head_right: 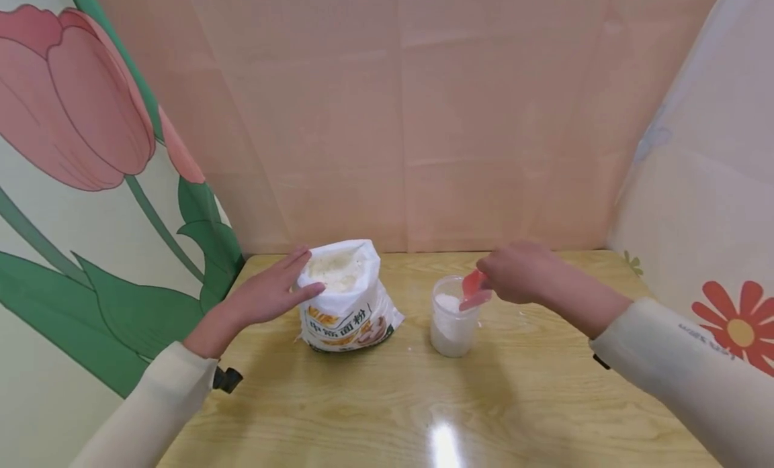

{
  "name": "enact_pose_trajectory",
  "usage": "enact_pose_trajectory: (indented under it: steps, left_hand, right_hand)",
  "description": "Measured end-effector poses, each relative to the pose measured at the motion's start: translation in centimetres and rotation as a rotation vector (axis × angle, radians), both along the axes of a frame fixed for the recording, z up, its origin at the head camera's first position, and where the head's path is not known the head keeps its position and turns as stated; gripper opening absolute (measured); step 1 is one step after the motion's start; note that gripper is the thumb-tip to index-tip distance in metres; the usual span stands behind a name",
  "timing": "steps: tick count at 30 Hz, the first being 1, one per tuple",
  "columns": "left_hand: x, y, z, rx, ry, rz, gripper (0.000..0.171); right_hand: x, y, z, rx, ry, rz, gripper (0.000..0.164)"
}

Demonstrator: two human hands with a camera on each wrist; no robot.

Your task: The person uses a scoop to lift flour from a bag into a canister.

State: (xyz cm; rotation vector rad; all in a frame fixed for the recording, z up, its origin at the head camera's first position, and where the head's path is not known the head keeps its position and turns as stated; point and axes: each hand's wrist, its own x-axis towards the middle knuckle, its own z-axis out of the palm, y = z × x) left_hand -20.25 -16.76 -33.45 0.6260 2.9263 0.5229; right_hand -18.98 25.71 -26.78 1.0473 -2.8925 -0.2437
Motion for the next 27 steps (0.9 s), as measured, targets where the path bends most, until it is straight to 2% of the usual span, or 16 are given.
enact_pose_trajectory:
  steps: [7,13,17,21,27]
  left_hand:
    - [0.2,-0.2,0.1,-0.005,-0.001,0.002,0.108]
    - [0.2,-0.2,-0.1,0.006,0.005,0.007,0.107]
    - [0.0,-0.1,-0.1,0.012,0.020,0.011,0.105]
    - [0.0,0.0,-0.2,0.015,0.021,0.016,0.105]
    - [0.1,0.3,-0.1,0.002,0.016,0.029,0.106]
  right_hand:
    - [-0.4,-1.5,2.0,0.009,-0.031,0.010,0.025]
    - [-0.8,-3.7,5.1,-0.064,-0.042,0.000,0.023]
    - [-1.4,-5.4,7.0,-0.131,-0.026,0.050,0.025]
    - [-1.8,-7.4,7.8,-0.109,-0.008,0.069,0.025]
    - [-2.2,-10.1,8.3,-0.104,-0.036,0.066,0.025]
